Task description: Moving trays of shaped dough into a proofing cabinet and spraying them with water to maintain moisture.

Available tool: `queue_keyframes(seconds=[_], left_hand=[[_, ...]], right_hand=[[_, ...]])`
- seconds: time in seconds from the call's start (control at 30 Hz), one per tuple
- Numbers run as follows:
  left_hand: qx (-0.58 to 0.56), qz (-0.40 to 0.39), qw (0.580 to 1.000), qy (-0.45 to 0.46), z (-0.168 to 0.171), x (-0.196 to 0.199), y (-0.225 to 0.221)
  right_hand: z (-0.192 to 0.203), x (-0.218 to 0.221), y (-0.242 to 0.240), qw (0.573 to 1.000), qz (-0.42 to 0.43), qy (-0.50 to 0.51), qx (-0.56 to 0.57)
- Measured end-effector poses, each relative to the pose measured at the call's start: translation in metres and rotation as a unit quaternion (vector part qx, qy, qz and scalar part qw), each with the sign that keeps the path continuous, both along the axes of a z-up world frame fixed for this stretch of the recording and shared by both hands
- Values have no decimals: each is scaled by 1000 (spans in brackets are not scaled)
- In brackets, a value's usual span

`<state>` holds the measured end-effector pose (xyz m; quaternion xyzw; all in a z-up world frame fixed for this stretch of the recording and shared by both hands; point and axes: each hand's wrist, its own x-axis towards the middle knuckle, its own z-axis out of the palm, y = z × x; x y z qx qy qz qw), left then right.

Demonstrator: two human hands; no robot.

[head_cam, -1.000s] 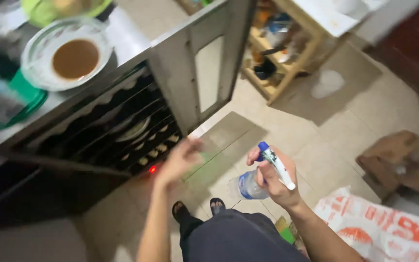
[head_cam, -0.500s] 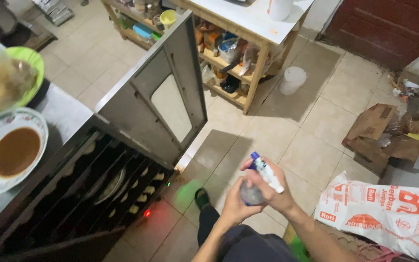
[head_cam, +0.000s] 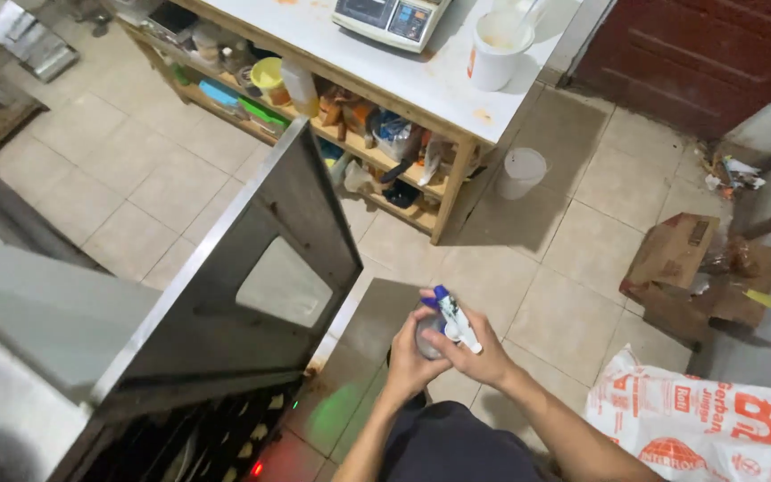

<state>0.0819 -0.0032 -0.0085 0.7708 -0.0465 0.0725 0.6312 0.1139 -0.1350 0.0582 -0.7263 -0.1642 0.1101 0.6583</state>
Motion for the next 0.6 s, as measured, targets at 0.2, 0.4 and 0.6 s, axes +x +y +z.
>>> queue_keyframes(seconds=[0.2,0.4,0.6], left_hand=[[-28,-27,999,-26,-2,137,-22],[-19,-34,997,-63,12,275,-40],[-16,51,994,-94,14,417,-41]], right_hand=[[32,117,-11,991,-85,-96,-30],[-12,233,-33,980,-146,-138,3],[9,344,-66,974,-87,-206,-27]])
